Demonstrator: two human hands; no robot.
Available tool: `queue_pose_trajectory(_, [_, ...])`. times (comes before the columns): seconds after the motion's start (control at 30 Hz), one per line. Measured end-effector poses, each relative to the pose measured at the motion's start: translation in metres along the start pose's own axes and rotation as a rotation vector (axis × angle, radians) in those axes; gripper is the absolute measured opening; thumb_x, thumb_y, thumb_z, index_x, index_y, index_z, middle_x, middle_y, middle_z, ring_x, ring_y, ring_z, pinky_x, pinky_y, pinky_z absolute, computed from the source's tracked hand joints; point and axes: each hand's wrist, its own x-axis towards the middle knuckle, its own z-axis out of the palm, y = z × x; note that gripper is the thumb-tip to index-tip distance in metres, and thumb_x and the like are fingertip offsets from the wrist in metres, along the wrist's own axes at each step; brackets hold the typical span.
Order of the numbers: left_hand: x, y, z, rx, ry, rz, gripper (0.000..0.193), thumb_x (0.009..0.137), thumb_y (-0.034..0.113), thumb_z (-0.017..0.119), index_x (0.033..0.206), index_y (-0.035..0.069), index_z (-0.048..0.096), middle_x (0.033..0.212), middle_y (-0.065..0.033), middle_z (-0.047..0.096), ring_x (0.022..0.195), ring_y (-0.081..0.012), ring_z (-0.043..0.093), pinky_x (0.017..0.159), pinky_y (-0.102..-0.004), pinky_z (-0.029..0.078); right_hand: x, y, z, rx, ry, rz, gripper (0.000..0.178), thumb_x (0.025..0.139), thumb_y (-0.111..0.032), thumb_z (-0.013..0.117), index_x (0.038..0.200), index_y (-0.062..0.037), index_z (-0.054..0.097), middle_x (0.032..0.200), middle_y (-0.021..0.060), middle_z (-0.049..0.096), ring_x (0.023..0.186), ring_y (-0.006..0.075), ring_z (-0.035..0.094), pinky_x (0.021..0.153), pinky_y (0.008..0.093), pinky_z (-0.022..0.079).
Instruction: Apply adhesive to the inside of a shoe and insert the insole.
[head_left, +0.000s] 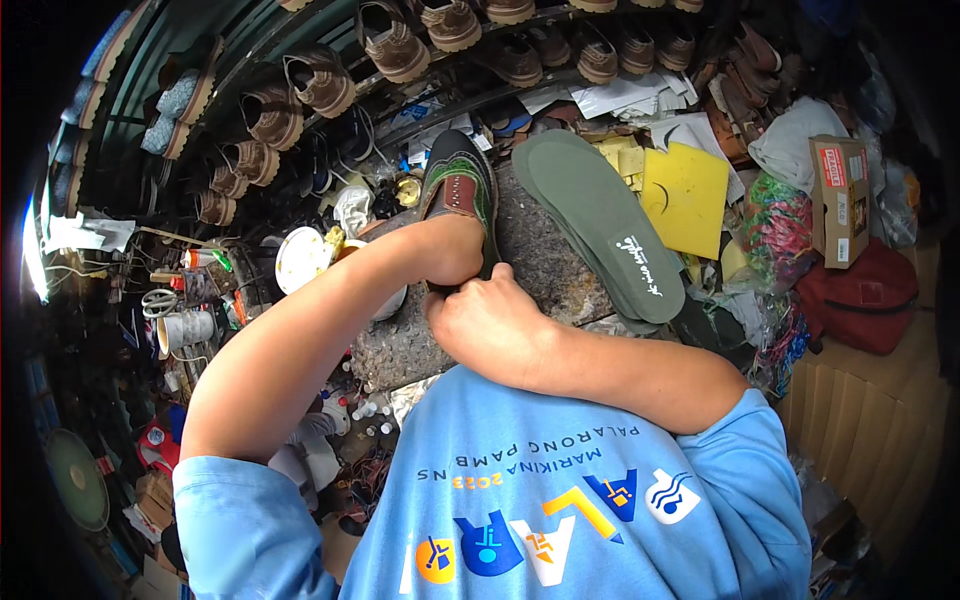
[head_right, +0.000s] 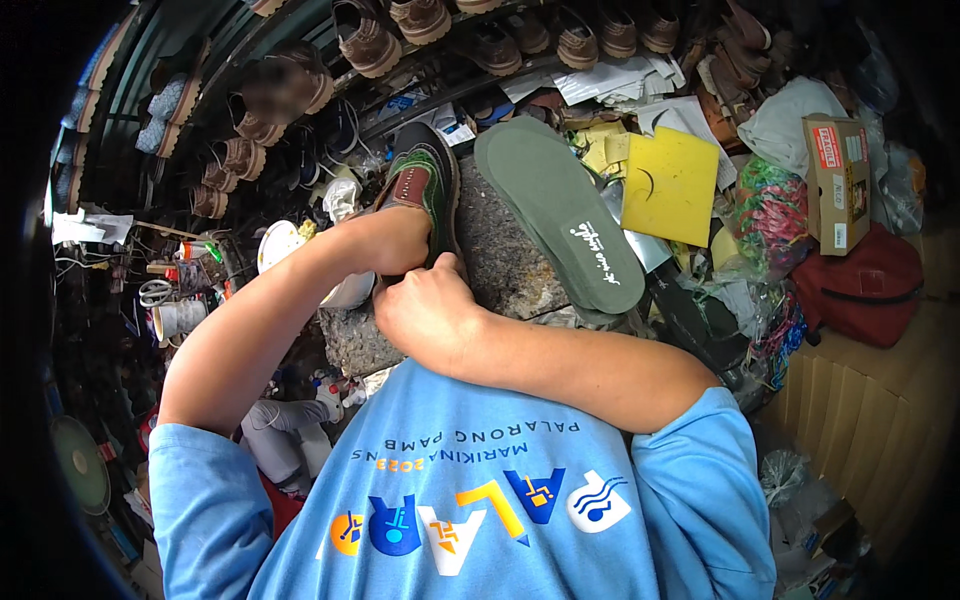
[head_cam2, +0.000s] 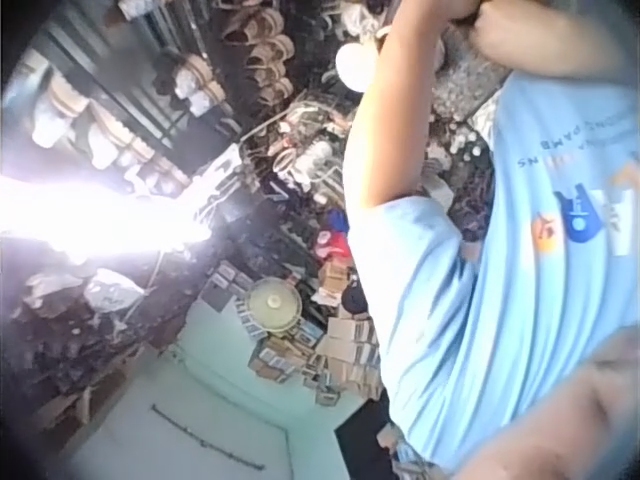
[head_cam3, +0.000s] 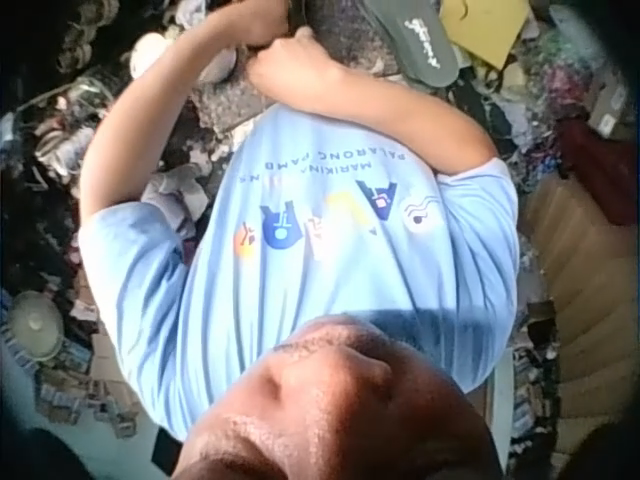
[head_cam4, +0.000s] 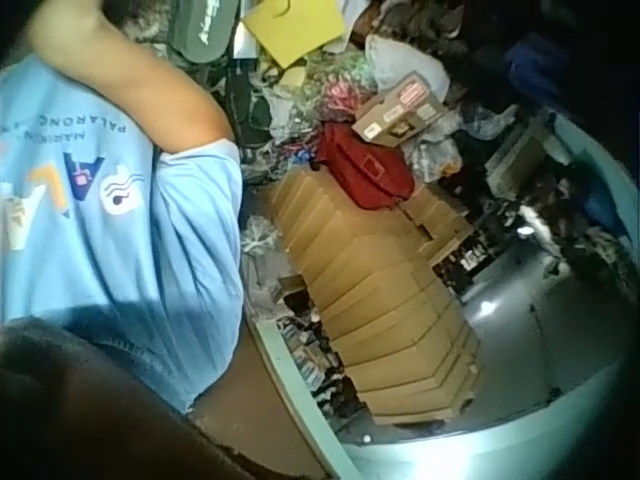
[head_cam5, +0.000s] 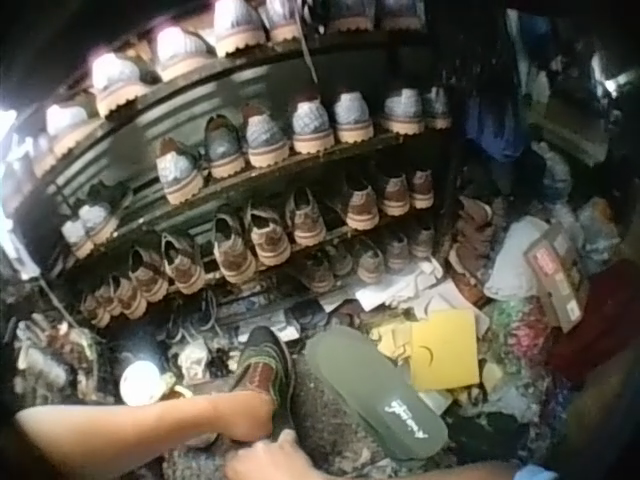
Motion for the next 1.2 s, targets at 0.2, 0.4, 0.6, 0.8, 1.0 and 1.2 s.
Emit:
queue_pose_trajectory(0.2, [-0.099, -0.024, -0.033, -0.660, 0.461, 0.201, 0.031, 0.092, -0.006, 0.053, 0.116, -0.007, 0.072, 0.101, -0.0147, 0.077, 0.085, -0.0192, 0.073, 0.073, -0.0321, 0.057, -0.006, -0.002, 0.002, -0.137, 0.100, 0.047, 0.012, 0.084, -0.015, 0.065, 0.091, -0.0053, 0.067, 0.087, 0.0085, 0.070, 0.088, 0.0270, 0.069, 0.078, 0.0518, 0.048])
queue_pose_trajectory(0.4, [-0.119, -0.042, 0.025, -0.688, 0.658, 0.265, 0.035, 0.085, -0.007, 0.058, 0.117, -0.004, 0.072, 0.110, -0.0109, 0.070, 0.087, -0.0183, 0.070, 0.071, -0.0307, 0.057, -0.005, 0.018, -0.031, -0.340, 0.241, 0.014, 0.012, 0.083, -0.021, 0.066, 0.084, -0.0130, 0.075, 0.104, 0.0031, 0.060, 0.105, 0.0228, 0.053, 0.078, 0.0373, 0.040])
queue_pose_trajectory(0.6, [-0.075, -0.005, 0.079, -0.358, 0.557, 0.312, 0.025, 0.082, 0.013, 0.077, 0.100, -0.002, 0.069, 0.109, -0.0165, 0.069, 0.081, -0.0394, 0.073, 0.077, -0.0492, 0.061, 0.020, 0.046, -0.035, -0.254, -0.120, -0.006, 0.011, 0.083, -0.018, 0.069, 0.080, -0.0119, 0.078, 0.090, 0.0037, 0.071, 0.092, 0.0207, 0.068, 0.082, 0.0358, 0.049])
queue_pose_trajectory(0.8, [-0.064, -0.010, 0.088, -0.277, 0.507, 0.279, 0.026, 0.081, 0.016, 0.079, 0.102, 0.001, 0.073, 0.105, -0.0144, 0.071, 0.084, -0.0361, 0.074, 0.075, -0.0457, 0.061, 0.029, 0.051, -0.034, -0.105, -0.276, 0.024, 0.010, 0.078, -0.016, 0.071, 0.075, -0.0124, 0.080, 0.079, 0.0082, 0.076, 0.080, 0.0254, 0.078, 0.066, 0.0387, 0.060])
queue_pose_trajectory(1.0, [-0.079, -0.011, 0.077, -0.297, 0.515, 0.315, 0.023, 0.081, 0.014, 0.080, 0.099, 0.001, 0.074, 0.105, -0.0127, 0.072, 0.084, -0.0341, 0.074, 0.071, -0.0443, 0.061, 0.027, 0.052, -0.034, -0.040, -0.221, 0.025, 0.010, 0.077, -0.016, 0.072, 0.076, -0.0112, 0.080, 0.080, 0.0094, 0.077, 0.080, 0.0260, 0.078, 0.064, 0.0389, 0.061])
queue_pose_trajectory(1.2, [-0.074, -0.032, 0.109, -1.246, 0.820, 0.061, 0.028, 0.093, -0.002, 0.075, 0.118, -0.002, 0.063, 0.095, -0.0035, 0.064, 0.075, -0.0036, 0.058, 0.065, -0.0212, 0.048, 0.020, 0.053, -0.027, -0.005, -0.132, 0.052, 0.010, 0.077, -0.014, 0.071, 0.077, -0.0085, 0.079, 0.084, 0.0101, 0.077, 0.079, 0.0278, 0.078, 0.064, 0.0407, 0.061])
